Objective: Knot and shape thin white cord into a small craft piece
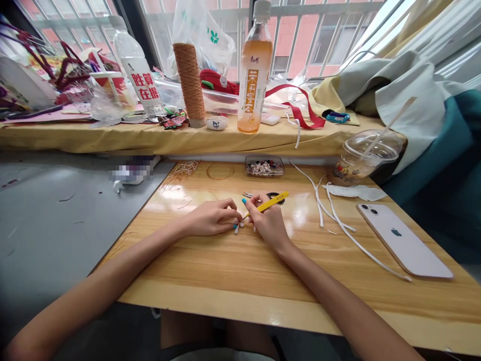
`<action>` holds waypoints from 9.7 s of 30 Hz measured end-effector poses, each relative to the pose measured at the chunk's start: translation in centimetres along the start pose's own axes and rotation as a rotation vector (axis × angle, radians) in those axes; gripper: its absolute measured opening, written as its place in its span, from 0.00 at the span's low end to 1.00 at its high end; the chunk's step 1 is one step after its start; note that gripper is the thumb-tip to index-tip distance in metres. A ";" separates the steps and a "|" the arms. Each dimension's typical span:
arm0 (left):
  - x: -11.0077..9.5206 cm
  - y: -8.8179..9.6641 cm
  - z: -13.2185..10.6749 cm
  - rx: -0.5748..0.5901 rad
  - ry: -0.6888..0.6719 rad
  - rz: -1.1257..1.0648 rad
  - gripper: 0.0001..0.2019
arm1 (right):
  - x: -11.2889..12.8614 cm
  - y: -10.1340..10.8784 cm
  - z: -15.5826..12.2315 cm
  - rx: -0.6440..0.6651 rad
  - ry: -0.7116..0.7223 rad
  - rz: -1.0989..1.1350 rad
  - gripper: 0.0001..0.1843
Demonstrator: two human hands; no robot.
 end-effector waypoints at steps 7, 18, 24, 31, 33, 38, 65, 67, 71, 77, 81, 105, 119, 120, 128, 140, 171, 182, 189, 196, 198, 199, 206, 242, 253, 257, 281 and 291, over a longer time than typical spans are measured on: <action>0.6 -0.7 0.4 -0.015 0.079 -0.021 0.10 | 0.3 -1.4 -0.2 0.145 0.062 -0.043 0.13; 0.5 -0.6 0.3 -0.053 0.053 0.044 0.11 | 0.3 -2.2 -0.2 0.206 0.121 -0.164 0.11; 0.1 -0.9 0.4 -0.045 -0.021 -0.046 0.06 | 1.2 -2.4 -0.4 0.179 0.220 -0.246 0.11; 1.2 -0.6 0.3 -0.065 0.047 -0.132 0.06 | 0.0 -2.2 -0.2 0.215 0.070 -0.091 0.11; 2.0 -0.1 0.2 -0.091 0.112 -0.111 0.07 | -0.1 -2.0 -0.2 0.212 0.055 -0.087 0.11; 2.4 0.2 0.1 -0.095 0.144 -0.075 0.09 | 0.1 -2.4 -0.3 0.242 0.092 -0.139 0.13; 3.0 0.2 0.3 -0.333 0.255 -0.939 0.13 | 1.7 0.0 0.1 0.148 0.136 0.027 0.10; 3.2 -0.1 0.3 -0.344 0.258 -0.990 0.14 | 1.6 0.1 0.0 0.109 0.135 -0.007 0.10; 3.2 -0.3 0.2 -0.359 0.267 -1.033 0.14 | 1.7 0.7 0.0 0.040 0.152 -0.057 0.08; 3.4 -0.1 0.3 -0.371 0.286 -1.107 0.13 | 2.2 0.6 -0.1 0.035 0.187 -0.040 0.08; 4.0 -0.6 0.3 -0.346 0.354 -1.088 0.12 | 2.3 0.8 -0.2 0.004 0.207 -0.060 0.09; 5.1 -1.9 -1.3 -0.593 0.742 -1.528 0.05 | 2.2 -0.1 -0.6 0.056 0.231 -0.195 0.10; 4.2 -2.0 -0.4 -0.466 0.641 -1.347 0.07 | 2.6 1.0 -0.8 -0.107 0.221 -0.167 0.07; 3.9 -1.8 -0.3 -0.444 0.599 -1.262 0.08 | 2.5 1.1 -0.7 -0.116 0.224 -0.159 0.08; 3.0 -1.0 -0.4 -0.424 0.461 -0.912 0.10 | 2.4 1.3 -0.7 -0.122 0.248 -0.172 0.08; 3.0 -1.7 -0.4 -0.386 0.469 -0.917 0.10 | 2.2 0.6 -1.1 -0.125 0.254 -0.350 0.07; 3.8 -1.3 -0.5 -0.443 0.553 -0.946 0.08 | 3.9 1.3 -1.0 -0.086 0.479 -0.503 0.15; 2.9 -0.2 -0.6 -0.438 0.491 -0.787 0.07 | 0.5 -1.1 0.4 0.324 0.091 -0.263 0.15; 2.5 0.2 -0.6 -0.436 0.483 -0.695 0.07 | 0.1 -1.0 0.4 0.307 0.042 -0.229 0.13; 2.3 0.3 -0.5 -0.449 0.436 -0.605 0.07 | 1.0 -1.0 0.1 0.256 0.151 -0.450 0.12; 2.4 0.2 -0.5 -0.445 0.441 -0.631 0.06 | 1.0 -1.0 0.1 0.249 0.157 -0.448 0.13; 2.6 0.1 -0.5 -0.443 0.454 -0.658 0.06 | 0.9 -1.0 0.2 0.250 0.156 -0.423 0.14; 2.7 -0.2 -0.4 -0.419 0.456 -0.789 0.09 | 0.7 -1.1 0.3 0.287 0.150 -0.354 0.16; -0.1 0.6 0.0 -0.241 -0.171 0.110 0.11 | -0.6 -1.9 -0.3 0.252 -0.035 0.000 0.08; -0.3 0.6 -0.1 -0.249 -0.168 0.169 0.13 | 0.9 -1.6 -0.6 0.182 0.234 -0.405 0.05; -0.4 0.7 0.0 -0.261 -0.164 0.160 0.14 | 1.6 -2.1 -1.1 0.201 0.382 -0.577 0.05; -0.6 0.3 0.1 -0.217 -0.173 0.123 0.13 | -0.3 -2.5 -0.2 0.335 0.029 -0.046 0.11; -0.7 0.8 0.0 -0.272 -0.199 0.102 0.11 | -0.7 -2.5 0.0 0.326 -0.006 -0.033 0.10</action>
Point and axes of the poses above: each hand's wrist, its own z-axis towards the middle knuckle, its own y-axis out of the back of the hand, x = y × z, the point moved 8 cm from there along z, towards the middle knuckle
